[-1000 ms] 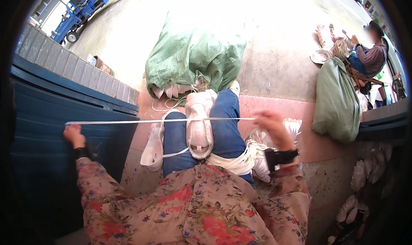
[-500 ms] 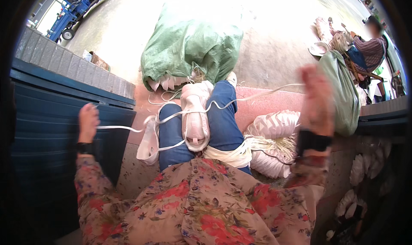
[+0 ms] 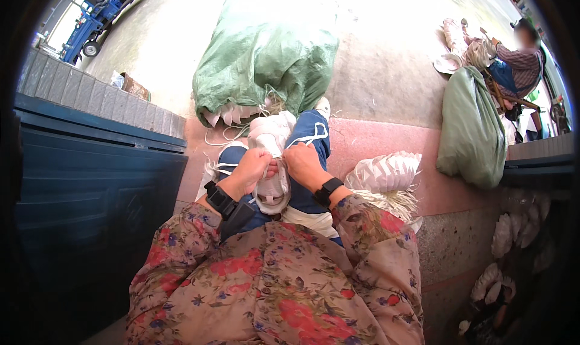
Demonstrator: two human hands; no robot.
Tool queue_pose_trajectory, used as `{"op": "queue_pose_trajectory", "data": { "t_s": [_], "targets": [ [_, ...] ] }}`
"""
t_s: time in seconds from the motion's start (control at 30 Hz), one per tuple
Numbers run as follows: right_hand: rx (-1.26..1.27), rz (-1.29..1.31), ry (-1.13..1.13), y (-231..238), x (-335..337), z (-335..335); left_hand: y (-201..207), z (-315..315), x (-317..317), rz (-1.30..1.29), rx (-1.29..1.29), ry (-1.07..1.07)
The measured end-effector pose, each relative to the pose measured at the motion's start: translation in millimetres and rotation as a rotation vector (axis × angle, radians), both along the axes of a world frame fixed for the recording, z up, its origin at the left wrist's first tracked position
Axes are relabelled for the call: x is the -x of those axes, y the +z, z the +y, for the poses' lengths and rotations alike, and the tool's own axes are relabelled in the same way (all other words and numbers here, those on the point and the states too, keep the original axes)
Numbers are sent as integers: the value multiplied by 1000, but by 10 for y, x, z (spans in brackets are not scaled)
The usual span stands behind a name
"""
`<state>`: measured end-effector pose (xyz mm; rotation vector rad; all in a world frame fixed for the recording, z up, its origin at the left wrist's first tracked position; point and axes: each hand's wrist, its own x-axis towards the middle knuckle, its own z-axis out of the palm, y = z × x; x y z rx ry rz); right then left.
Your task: The recorder is lacing white shoes while sitting on the floor outside a building.
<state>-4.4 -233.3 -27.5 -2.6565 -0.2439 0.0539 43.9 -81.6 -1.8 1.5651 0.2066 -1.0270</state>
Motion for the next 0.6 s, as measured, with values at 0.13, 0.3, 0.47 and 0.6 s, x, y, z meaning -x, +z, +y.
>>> {"op": "queue_pose_trajectory", "data": {
  "t_s": [0.13,0.3,0.47,0.6],
  "targets": [
    [-27,-49,-35,-17,-60,44,-10,-23,65,-54,-17,72],
    [29,-157,95,-5,-127,70,-4,-36,136,-178,-35,105],
    [6,-121,-83,45,-59,112,54,189,95,-265,-65,9],
    [107,-133,-56,120,59,191,1,516,130,-213,-160,-40]
  ]
}}
